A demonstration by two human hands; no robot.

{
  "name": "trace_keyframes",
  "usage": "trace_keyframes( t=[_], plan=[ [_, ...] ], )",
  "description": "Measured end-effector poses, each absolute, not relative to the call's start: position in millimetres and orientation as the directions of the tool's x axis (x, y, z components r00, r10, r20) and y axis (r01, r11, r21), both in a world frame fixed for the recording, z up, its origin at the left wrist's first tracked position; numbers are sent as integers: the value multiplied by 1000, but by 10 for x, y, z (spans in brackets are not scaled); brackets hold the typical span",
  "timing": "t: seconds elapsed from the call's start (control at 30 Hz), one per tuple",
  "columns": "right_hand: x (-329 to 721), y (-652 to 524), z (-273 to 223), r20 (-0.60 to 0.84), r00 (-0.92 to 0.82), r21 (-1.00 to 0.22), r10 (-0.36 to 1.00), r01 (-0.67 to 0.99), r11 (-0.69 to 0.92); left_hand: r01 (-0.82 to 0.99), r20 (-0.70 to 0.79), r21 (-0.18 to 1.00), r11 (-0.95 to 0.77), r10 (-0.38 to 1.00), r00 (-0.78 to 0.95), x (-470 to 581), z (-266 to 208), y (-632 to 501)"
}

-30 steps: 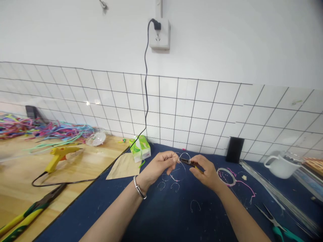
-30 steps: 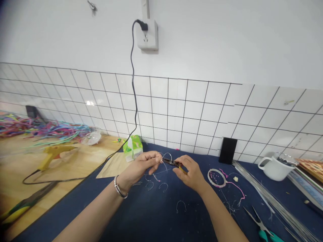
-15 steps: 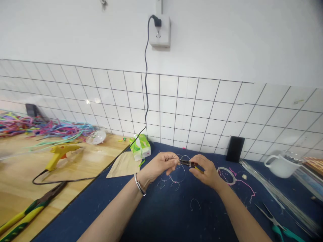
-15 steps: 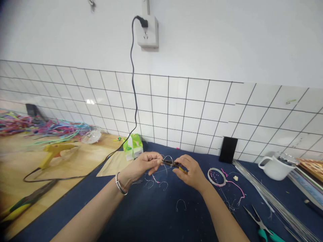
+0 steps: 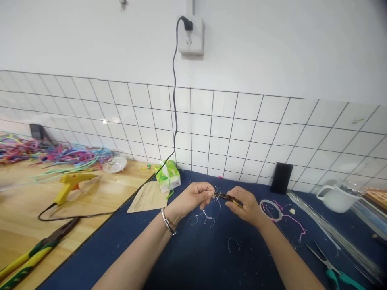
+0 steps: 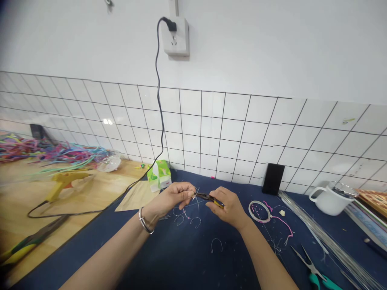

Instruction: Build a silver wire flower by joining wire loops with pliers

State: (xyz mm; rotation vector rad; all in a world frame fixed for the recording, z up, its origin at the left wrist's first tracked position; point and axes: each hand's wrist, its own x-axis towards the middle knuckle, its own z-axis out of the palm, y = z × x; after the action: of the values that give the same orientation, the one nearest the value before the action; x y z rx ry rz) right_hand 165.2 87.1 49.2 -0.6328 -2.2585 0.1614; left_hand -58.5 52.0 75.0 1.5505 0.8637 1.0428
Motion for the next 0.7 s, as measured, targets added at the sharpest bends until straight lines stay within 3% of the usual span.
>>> trace_keyframes(
  t=[0.4, 0.7],
  plan=[
    [1579, 905, 305, 632, -493, -442, 598, 404, 801, -110, 219, 975, -193, 920, 325, -539, 733, 543],
    [1571, 915, 268, 645, -469, -443, 604, 415, 795, -229, 175, 968, -99, 924, 340, -533, 688, 561]
  ],
)
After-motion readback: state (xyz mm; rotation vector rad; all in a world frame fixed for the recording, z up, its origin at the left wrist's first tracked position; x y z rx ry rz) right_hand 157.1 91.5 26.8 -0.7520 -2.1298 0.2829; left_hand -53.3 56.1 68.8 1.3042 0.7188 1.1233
